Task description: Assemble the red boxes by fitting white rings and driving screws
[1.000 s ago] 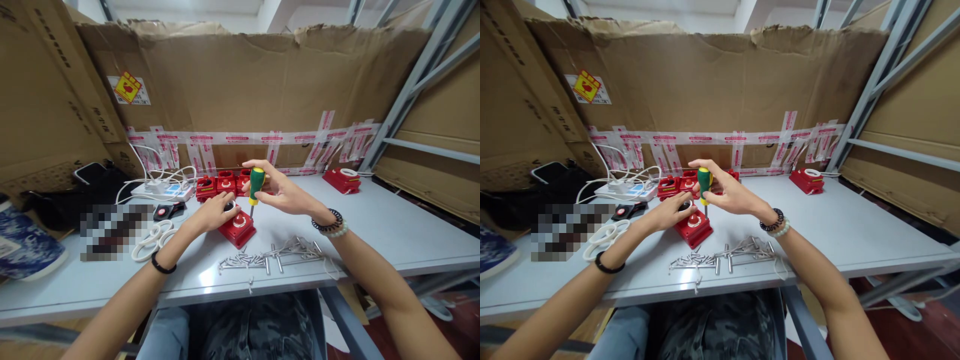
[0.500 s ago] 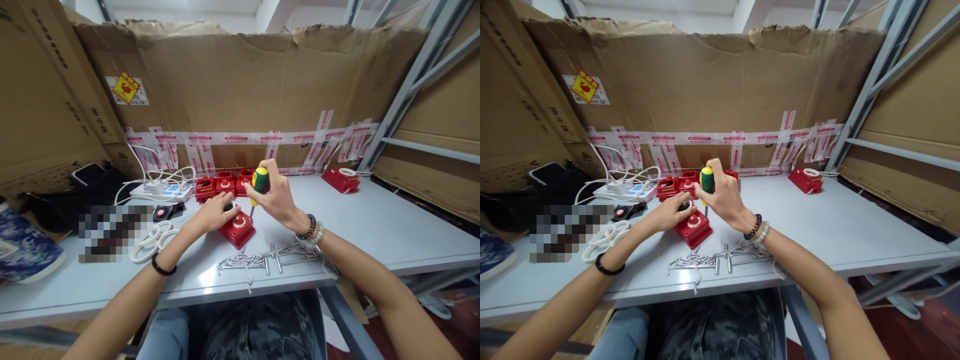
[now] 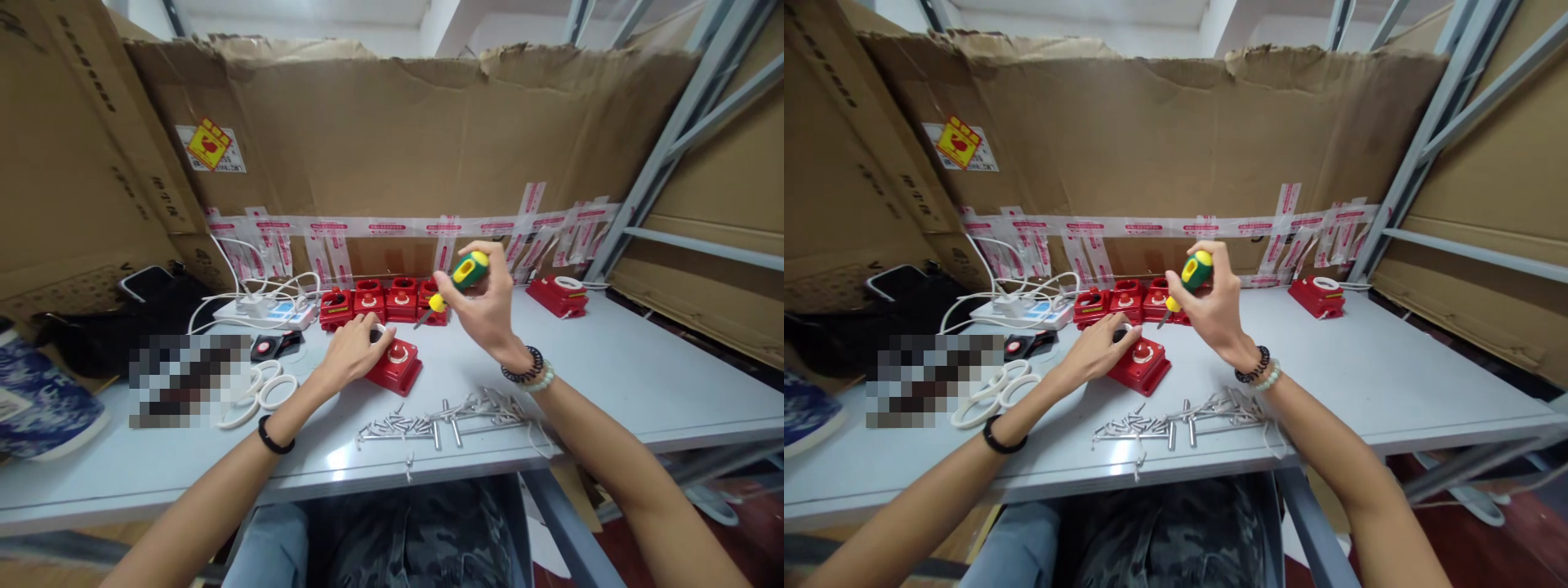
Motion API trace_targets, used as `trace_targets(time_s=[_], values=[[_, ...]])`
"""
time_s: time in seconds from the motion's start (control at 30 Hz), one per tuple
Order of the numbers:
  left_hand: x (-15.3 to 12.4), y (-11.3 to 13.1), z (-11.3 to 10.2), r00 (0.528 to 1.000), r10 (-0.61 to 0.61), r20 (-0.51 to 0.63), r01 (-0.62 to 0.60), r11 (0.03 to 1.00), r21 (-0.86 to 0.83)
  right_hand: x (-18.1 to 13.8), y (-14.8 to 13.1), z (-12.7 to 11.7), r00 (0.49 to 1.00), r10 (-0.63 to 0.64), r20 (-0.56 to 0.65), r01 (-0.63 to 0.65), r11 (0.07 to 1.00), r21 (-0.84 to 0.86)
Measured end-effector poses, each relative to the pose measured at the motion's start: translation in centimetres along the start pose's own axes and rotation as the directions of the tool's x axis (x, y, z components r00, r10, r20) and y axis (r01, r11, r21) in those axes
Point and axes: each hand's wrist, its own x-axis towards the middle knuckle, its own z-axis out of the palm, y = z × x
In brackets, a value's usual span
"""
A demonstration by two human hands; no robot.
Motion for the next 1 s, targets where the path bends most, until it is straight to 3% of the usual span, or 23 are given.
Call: trace_targets(time_s=[0.07,0.2,0.37,0.7,0.87,1.0], values=[[0.0,-0.3,-0.3,0.999,0.027,0.028,-0.025,0.998,-0.056,-0.3,-0.3,-0.2,0.997,0.055,0.056,-0.058,0.996,0.071],[0.1,-1.5,-1.1,0.972,0.215,0.096,-0.199,0.968,-0.153,-2.3,-0.8,0.8,0.935,0.107,0.337,-0.179,0.965,0.191],[0.4,-2.4,-1.6,0.918,0.355,0.180,-0.292,0.908,-0.302,-4.2,-1.2,2.2,0.889,0.103,0.447,-0.225,0.947,0.228],[0.4,-2.6,-1.4,0.899,0.409,0.155,-0.360,0.894,-0.268,-4.5,-1.3,2.4,0.869,0.084,0.487,-0.201,0.960,0.193],[0.5,-2.5,-1.3,0.907,0.391,0.156,-0.353,0.909,-0.223,-3.9,-1.5,1.9,0.897,0.057,0.437,-0.161,0.966,0.205],[0.5,-2.3,-1.3,0.916,0.368,0.161,-0.337,0.923,-0.187,-2.9,-1.7,1.0,0.943,0.041,0.331,-0.113,0.973,0.202]])
